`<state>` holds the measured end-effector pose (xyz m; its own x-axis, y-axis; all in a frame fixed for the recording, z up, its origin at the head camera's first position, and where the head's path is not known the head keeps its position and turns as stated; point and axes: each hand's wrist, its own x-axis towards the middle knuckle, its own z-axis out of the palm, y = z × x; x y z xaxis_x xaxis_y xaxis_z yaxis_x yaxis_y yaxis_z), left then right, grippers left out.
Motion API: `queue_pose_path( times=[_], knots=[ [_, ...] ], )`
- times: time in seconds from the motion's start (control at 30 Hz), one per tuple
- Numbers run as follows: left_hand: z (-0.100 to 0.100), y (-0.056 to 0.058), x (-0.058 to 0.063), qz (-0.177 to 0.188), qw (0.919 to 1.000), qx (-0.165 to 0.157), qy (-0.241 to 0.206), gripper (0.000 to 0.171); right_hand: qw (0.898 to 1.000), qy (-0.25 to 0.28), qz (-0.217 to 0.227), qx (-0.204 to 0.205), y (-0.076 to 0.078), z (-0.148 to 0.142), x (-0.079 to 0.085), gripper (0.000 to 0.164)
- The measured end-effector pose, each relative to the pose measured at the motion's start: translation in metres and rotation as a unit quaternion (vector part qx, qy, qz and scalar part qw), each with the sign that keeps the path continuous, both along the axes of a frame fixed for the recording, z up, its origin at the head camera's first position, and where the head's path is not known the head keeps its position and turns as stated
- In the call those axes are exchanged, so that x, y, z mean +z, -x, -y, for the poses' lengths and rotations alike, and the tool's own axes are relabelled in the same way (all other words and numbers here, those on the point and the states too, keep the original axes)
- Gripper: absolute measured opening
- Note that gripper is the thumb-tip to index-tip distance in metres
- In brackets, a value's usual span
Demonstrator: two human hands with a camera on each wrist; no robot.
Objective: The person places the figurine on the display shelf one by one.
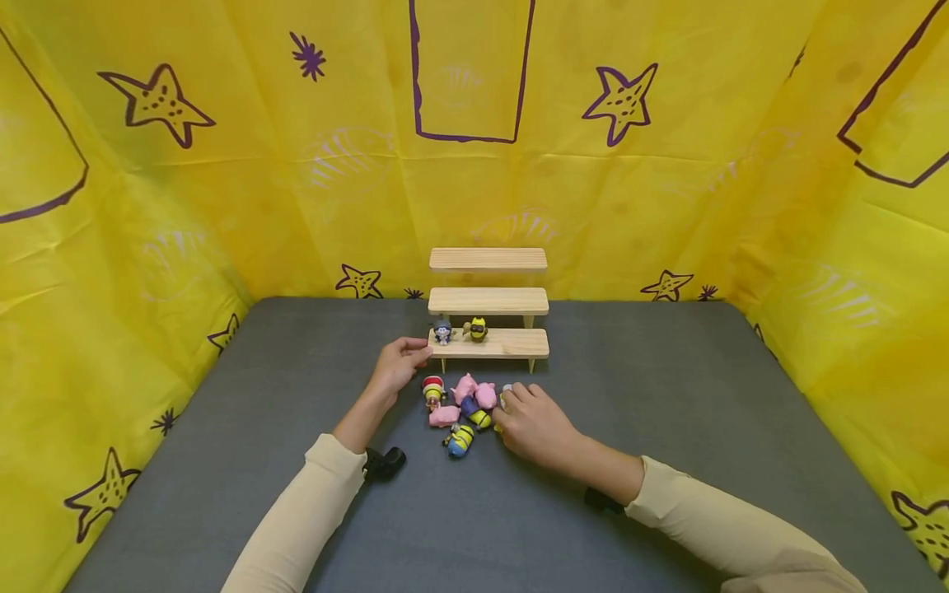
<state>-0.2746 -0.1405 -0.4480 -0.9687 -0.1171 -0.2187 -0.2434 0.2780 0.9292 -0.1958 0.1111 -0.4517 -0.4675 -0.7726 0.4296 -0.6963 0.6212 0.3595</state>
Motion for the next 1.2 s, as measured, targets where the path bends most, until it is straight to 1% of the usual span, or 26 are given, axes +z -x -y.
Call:
queue_pose_path(
  times=[0.23, 0.37, 0.43, 0.6, 0.77, 0.9, 0.97, 1.07, 1.2],
  knots=[
    [-0.001, 0.000, 0.001, 0.006, 1.0000, 0.003, 0.000, 0.032, 1.000, 0.015, 0.013, -0.009, -0.002, -0.004, 0.003, 0.007],
    [-0.001, 0.000, 0.002, 0.002, 1.0000, 0.001, -0.001, 0.033, 0.999, 0.036, 0.010, -0.009, -0.004, -0.008, 0.005, 0.008],
    [0.000, 0.000, 0.002, -0.002, 1.0000, 0.001, 0.000, 0.033, 0.999, 0.044, 0.016, -0.011, -0.003, -0.010, 0.006, 0.008],
    [0.002, 0.001, 0.000, -0.002, 1.0000, 0.004, 0.000, 0.032, 0.996, 0.065, 0.065, -0.018, -0.002, -0.014, 0.011, 0.007],
    [0.001, 0.001, -0.002, 0.002, 1.0000, 0.004, 0.000, 0.032, 0.987, 0.105, 0.119, -0.028, -0.002, -0.019, 0.013, 0.006],
    [-0.001, -0.001, -0.003, 0.001, 1.0000, 0.003, -0.001, 0.032, 0.976, 0.142, 0.158, -0.036, 0.000, -0.025, 0.013, 0.007],
    [-0.001, -0.001, -0.002, -0.001, 1.0000, 0.003, -0.001, 0.032, 0.967, 0.171, 0.185, -0.041, 0.000, -0.028, 0.014, 0.007],
    [-0.002, -0.001, -0.002, -0.003, 1.0000, 0.003, -0.002, 0.032, 0.949, 0.210, 0.230, -0.056, 0.002, -0.032, 0.017, 0.007],
    [-0.001, 0.000, -0.001, -0.002, 1.0000, 0.003, -0.003, 0.032, 0.928, 0.240, 0.277, -0.069, 0.007, -0.038, 0.020, 0.007]
  ],
)
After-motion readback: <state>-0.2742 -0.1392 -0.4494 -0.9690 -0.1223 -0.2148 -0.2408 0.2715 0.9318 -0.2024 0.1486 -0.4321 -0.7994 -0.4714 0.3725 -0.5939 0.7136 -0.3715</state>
